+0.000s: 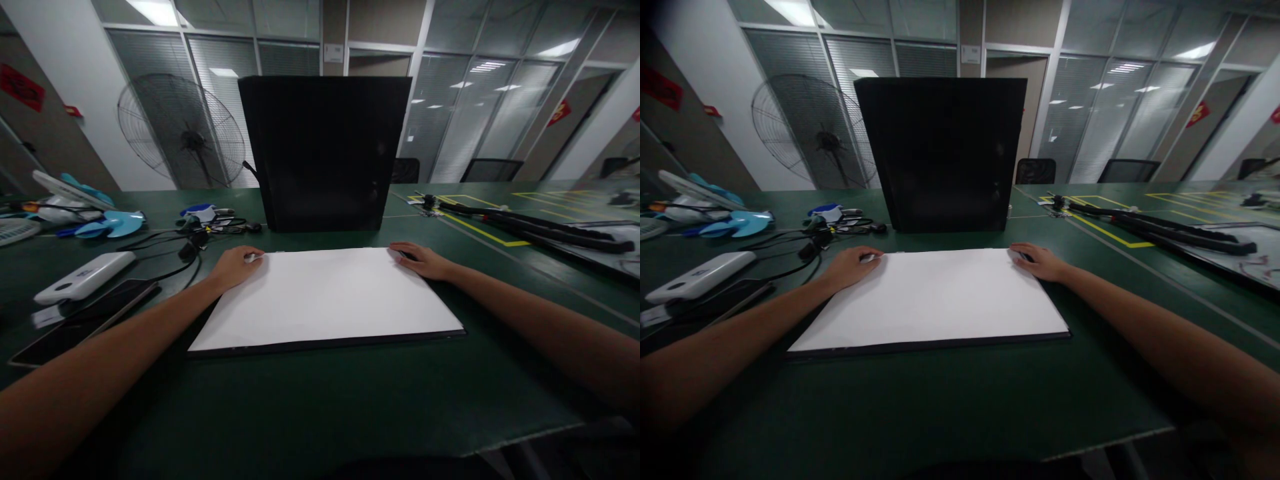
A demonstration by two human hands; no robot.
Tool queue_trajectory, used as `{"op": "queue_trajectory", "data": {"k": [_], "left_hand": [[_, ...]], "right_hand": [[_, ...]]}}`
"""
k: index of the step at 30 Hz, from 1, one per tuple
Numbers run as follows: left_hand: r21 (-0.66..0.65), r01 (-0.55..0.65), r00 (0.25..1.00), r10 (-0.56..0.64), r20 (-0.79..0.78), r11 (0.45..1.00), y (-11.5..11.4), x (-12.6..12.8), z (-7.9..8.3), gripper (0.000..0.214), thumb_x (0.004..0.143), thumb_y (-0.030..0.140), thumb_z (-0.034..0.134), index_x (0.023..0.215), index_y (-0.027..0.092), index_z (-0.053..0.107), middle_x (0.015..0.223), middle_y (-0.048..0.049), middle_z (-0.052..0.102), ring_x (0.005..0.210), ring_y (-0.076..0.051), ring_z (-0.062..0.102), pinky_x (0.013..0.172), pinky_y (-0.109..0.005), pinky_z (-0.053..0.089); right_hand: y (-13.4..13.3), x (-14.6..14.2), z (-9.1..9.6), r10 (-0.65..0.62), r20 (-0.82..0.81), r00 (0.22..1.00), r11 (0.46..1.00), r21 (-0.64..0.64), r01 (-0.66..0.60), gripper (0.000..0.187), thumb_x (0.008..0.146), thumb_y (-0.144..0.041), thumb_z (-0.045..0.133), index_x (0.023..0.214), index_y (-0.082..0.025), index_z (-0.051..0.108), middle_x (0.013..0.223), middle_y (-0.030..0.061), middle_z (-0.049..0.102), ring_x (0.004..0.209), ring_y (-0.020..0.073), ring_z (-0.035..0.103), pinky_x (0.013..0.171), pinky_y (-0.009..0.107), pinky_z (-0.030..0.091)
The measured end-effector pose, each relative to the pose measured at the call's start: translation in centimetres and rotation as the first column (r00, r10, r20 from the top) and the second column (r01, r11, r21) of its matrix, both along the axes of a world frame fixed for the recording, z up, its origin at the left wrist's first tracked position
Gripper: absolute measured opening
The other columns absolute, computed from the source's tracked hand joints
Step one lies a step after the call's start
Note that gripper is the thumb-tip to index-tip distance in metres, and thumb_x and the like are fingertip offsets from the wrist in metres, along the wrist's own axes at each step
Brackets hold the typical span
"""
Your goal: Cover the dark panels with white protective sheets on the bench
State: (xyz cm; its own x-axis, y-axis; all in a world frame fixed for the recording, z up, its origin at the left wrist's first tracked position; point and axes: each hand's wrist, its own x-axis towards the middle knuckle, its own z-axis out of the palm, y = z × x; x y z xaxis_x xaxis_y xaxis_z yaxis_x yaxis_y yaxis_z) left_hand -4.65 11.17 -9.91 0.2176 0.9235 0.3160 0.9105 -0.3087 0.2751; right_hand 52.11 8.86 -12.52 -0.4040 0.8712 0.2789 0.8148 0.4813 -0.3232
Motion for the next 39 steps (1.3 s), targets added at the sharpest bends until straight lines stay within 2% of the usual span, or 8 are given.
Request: {"op": "queue_trajectory", "data": {"k": [9, 15, 25, 33, 39], "left_hand": [[-0.004, 0.018, 0.999, -0.018, -0.036, 1.000, 0.1, 0.0, -0.2, 0.045, 0.092, 0.046, 0.053, 0.124, 0.025, 0.077, 0.129, -0.0052, 0.077, 0.115, -0.028, 0.072, 0.104, -0.035, 0.052], [0.029, 0.020, 0.999, -0.019, -0.043, 0.999, 0.1, 0.0, -0.3, 0.042, 0.090, 0.046, 0.055, 0.118, 0.026, 0.079, 0.126, -0.0042, 0.078, 0.114, -0.029, 0.072, 0.103, -0.036, 0.053], [0.009, 0.026, 0.999, -0.026, -0.048, 1.000, -0.1, 0.1, -0.2, 0.045, 0.091, 0.047, 0.053, 0.120, 0.024, 0.078, 0.126, -0.0070, 0.077, 0.113, -0.029, 0.072, 0.101, -0.037, 0.053], [0.014, 0.010, 0.999, -0.010, -0.044, 1.000, -0.1, -0.1, -0.4, 0.044, 0.091, 0.047, 0.053, 0.119, 0.024, 0.078, 0.126, -0.0059, 0.078, 0.113, -0.028, 0.072, 0.101, -0.035, 0.053], [0.017, 0.023, 0.999, -0.022, -0.040, 1.000, -0.2, 0.1, -0.1, 0.043, 0.091, 0.045, 0.054, 0.119, 0.023, 0.078, 0.126, -0.0057, 0.078, 0.111, -0.028, 0.073, 0.101, -0.036, 0.053]], "right_hand": [[0.0, -0.4, 0.6, -0.024, -0.006, 1.000, 0.999, -0.021, 0.024, 0.070, 0.093, -0.069, 0.054, 0.149, -0.027, 0.060, 0.149, 0.0101, 0.061, 0.135, 0.0342, 0.059, 0.119, 0.056, 0.042], [-0.4, -0.5, 0.7, -0.025, -0.009, 1.000, 0.999, -0.026, 0.025, 0.070, 0.094, -0.068, 0.056, 0.150, -0.026, 0.059, 0.151, 0.0115, 0.059, 0.136, 0.0342, 0.058, 0.120, 0.055, 0.041], [-0.4, -0.7, 0.6, -0.017, -0.016, 1.000, 0.999, -0.032, 0.016, 0.072, 0.093, -0.070, 0.054, 0.149, -0.024, 0.060, 0.153, 0.0117, 0.058, 0.140, 0.0354, 0.055, 0.123, 0.057, 0.037], [-0.3, -1.0, 0.7, -0.023, -0.033, 0.999, 0.999, -0.049, 0.022, 0.075, 0.092, -0.074, 0.055, 0.146, -0.022, 0.064, 0.150, 0.0116, 0.061, 0.137, 0.0347, 0.057, 0.122, 0.051, 0.039], [-0.8, -1.3, 1.1, -0.035, -0.038, 0.999, 0.999, -0.019, 0.034, 0.071, 0.092, -0.071, 0.055, 0.143, -0.023, 0.067, 0.147, 0.0125, 0.063, 0.134, 0.0354, 0.059, 0.120, 0.055, 0.041]]}}
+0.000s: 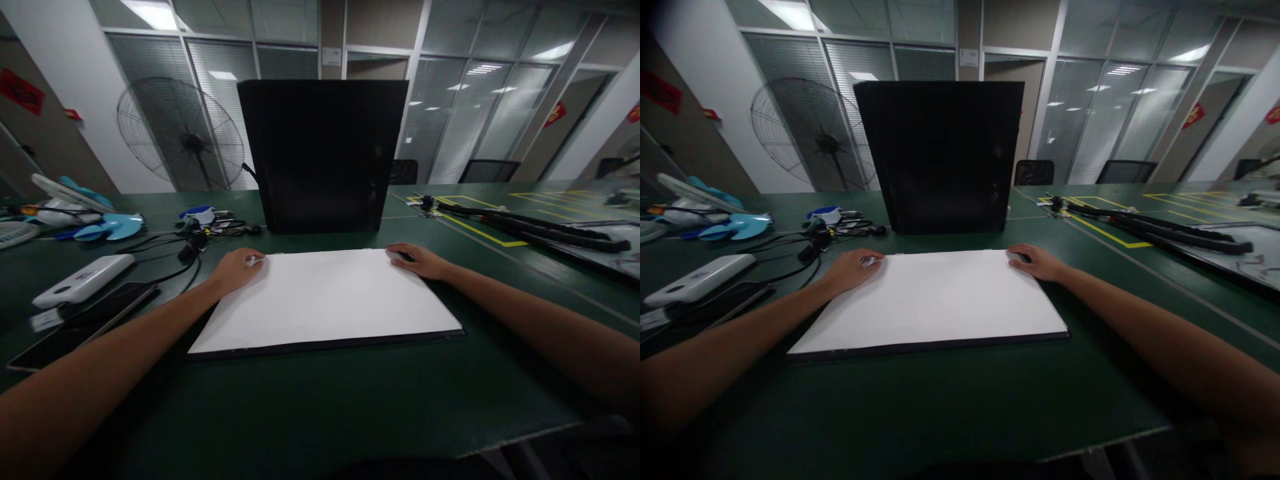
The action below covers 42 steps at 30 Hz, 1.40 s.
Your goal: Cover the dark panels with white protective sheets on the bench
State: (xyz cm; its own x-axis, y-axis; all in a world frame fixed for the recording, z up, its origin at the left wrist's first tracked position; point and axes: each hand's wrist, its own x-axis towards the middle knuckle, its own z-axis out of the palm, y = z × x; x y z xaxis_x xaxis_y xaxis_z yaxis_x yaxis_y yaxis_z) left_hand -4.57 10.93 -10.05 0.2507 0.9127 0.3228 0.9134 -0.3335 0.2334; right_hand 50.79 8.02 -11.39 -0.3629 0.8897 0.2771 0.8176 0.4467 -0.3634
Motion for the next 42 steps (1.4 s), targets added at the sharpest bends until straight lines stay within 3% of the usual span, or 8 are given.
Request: {"op": "queue_trajectory", "data": {"k": [5, 9, 15, 23, 27, 33, 37, 42], "left_hand": [[0.011, 0.021, 1.000, -0.022, 0.008, 1.000, 0.2, -0.4, -0.1, 0.043, 0.090, 0.045, 0.054, 0.118, 0.022, 0.078, 0.125, -0.0074, 0.078, 0.112, -0.029, 0.072, 0.102, -0.038, 0.053], [0.023, 0.037, 0.999, -0.037, -0.005, 0.999, 0.9, -1.1, -0.7, 0.043, 0.091, 0.044, 0.053, 0.119, 0.022, 0.078, 0.125, -0.0080, 0.077, 0.115, -0.029, 0.072, 0.102, -0.039, 0.053], [0.023, 0.036, 0.999, -0.037, 0.001, 0.999, 1.2, -1.0, -1.0, 0.045, 0.091, 0.045, 0.052, 0.120, 0.021, 0.077, 0.126, -0.0083, 0.077, 0.116, -0.029, 0.071, 0.104, -0.038, 0.052], [0.027, 0.033, 0.999, -0.033, -0.007, 0.999, 0.8, -0.9, -0.6, 0.045, 0.091, 0.045, 0.053, 0.120, 0.022, 0.078, 0.126, -0.0074, 0.077, 0.115, -0.029, 0.072, 0.103, -0.036, 0.052], [0.024, 0.026, 1.000, -0.026, -0.017, 0.999, 0.7, -0.7, -0.4, 0.046, 0.091, 0.045, 0.052, 0.121, 0.022, 0.078, 0.127, -0.0074, 0.077, 0.116, -0.029, 0.071, 0.104, -0.036, 0.052], [-0.010, 0.000, 1.000, 0.001, 0.022, 1.000, 0.7, -0.6, -0.1, 0.046, 0.089, 0.048, 0.054, 0.120, 0.026, 0.079, 0.127, -0.0044, 0.078, 0.116, -0.027, 0.072, 0.103, -0.033, 0.052], [-0.125, -0.013, 0.995, 0.025, 0.094, 0.992, 1.1, -1.1, 0.3, 0.045, 0.087, 0.048, 0.057, 0.118, 0.027, 0.080, 0.122, -0.0031, 0.080, 0.116, -0.028, 0.073, 0.103, -0.033, 0.052], [-0.226, 0.034, 0.951, 0.038, 0.308, 0.974, 2.1, -2.0, 0.6, 0.042, 0.086, 0.052, 0.059, 0.107, 0.026, 0.084, 0.120, -0.0028, 0.081, 0.114, -0.029, 0.074, 0.105, -0.038, 0.054]], "right_hand": [[-2.3, -1.7, 1.4, 0.044, 0.051, 0.998, 0.994, 0.098, -0.049, 0.063, 0.098, -0.065, 0.051, 0.141, -0.022, 0.068, 0.152, 0.0158, 0.058, 0.143, 0.0374, 0.051, 0.122, 0.062, 0.034], [-6.7, -6.4, 3.3, 0.252, 0.202, 0.947, 0.965, 0.020, -0.261, 0.068, 0.097, -0.063, 0.059, 0.158, -0.035, 0.049, 0.166, 0.0080, 0.043, 0.155, 0.0383, 0.032, 0.125, 0.071, 0.017], [-13.4, -13.3, 4.6, 0.606, 0.221, 0.764, 0.795, -0.170, -0.582, 0.100, 0.089, -0.066, 0.072, 0.170, -0.035, 0.022, 0.174, 0.0091, 0.023, 0.160, 0.0357, 0.022, 0.129, 0.064, 0.012], [-14.0, -14.1, 4.3, 0.537, 0.287, 0.793, 0.813, 0.075, -0.577, 0.073, 0.097, -0.050, 0.068, 0.162, -0.024, 0.043, 0.165, 0.0156, 0.042, 0.153, 0.0323, 0.039, 0.124, 0.061, 0.032], [-14.9, -14.6, 5.0, 0.527, 0.396, 0.752, 0.697, 0.305, -0.649, 0.050, 0.099, -0.039, 0.067, 0.145, -0.018, 0.060, 0.152, 0.0138, 0.058, 0.144, 0.0291, 0.052, 0.120, 0.057, 0.040], [-16.5, -15.2, 6.0, 0.478, 0.550, 0.685, 0.403, 0.556, -0.727, 0.024, 0.098, -0.014, 0.063, 0.118, -0.008, 0.073, 0.111, 0.0108, 0.078, 0.106, 0.0243, 0.073, 0.091, 0.041, 0.060], [-16.6, -15.4, 6.8, 0.435, 0.598, 0.674, 0.340, 0.584, -0.737, 0.024, 0.101, -0.013, 0.055, 0.114, -0.008, 0.075, 0.099, 0.0102, 0.079, 0.091, 0.0195, 0.075, 0.072, 0.031, 0.062], [-16.5, -15.1, 8.0, 0.363, 0.632, 0.684, 0.292, 0.620, -0.728, 0.028, 0.102, -0.012, 0.051, 0.113, -0.013, 0.076, 0.107, 0.0107, 0.080, 0.096, 0.0191, 0.076, 0.070, 0.029, 0.064]]}}
